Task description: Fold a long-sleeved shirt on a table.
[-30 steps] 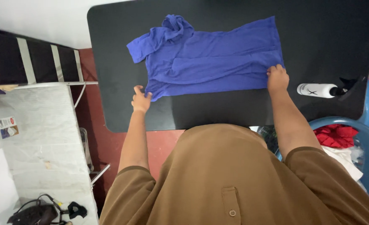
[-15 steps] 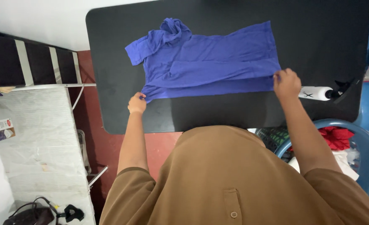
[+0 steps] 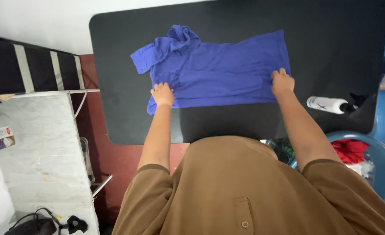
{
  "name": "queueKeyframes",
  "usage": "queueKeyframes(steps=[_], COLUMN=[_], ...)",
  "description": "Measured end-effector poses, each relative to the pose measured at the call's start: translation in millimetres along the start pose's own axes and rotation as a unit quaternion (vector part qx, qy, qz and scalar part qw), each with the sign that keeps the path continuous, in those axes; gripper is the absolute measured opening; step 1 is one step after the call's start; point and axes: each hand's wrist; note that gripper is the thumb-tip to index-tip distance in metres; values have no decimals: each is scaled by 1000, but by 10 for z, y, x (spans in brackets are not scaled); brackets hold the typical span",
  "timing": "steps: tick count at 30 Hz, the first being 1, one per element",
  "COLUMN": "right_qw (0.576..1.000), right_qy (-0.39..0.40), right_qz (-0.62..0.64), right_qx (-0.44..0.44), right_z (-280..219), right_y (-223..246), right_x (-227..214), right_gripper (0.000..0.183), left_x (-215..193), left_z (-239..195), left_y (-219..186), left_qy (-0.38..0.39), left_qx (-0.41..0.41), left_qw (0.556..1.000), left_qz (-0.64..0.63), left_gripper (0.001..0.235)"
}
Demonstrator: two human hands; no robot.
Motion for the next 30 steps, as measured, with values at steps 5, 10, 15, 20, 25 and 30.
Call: queueKeyframes(steps=[5, 10, 15, 20, 25, 30], right_qw=[990, 917, 923, 951, 984, 999], right_qy=[0, -147, -23, -8, -145, -48], right_qz=[-126, 95, -8, 20, 15, -4], right_qx=[57, -358, -383, -310, -100, 2], right_z=[-48, -664, -351, -139, 529, 667], right_y=[689, 2284, 2814, 2585, 1415, 793], right_x=[-662, -1729, -943, -967, -716, -1160], right_gripper=[25, 21, 55, 51, 28, 49], left_x=[-23, -67, -19, 104, -446, -1072], left_z=[-25, -98, -81, 156, 494, 773], left_y=[118, 210, 429, 532, 242, -249], left_qy=[-24, 42, 124, 174, 35, -11], left_qx=[24, 76, 16, -54, 5, 61], left_qw=[999, 992, 991, 979, 999, 998], left_qz=[-5, -88, -50, -89, 12, -10], left_gripper=[28, 28, 32, 34, 59, 76])
Point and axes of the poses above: each hand's wrist, its own z-axis towards the middle knuckle, its own x-axis out of the palm, y = z × x, and after that the axes turned 2 degrees about y, right-handed
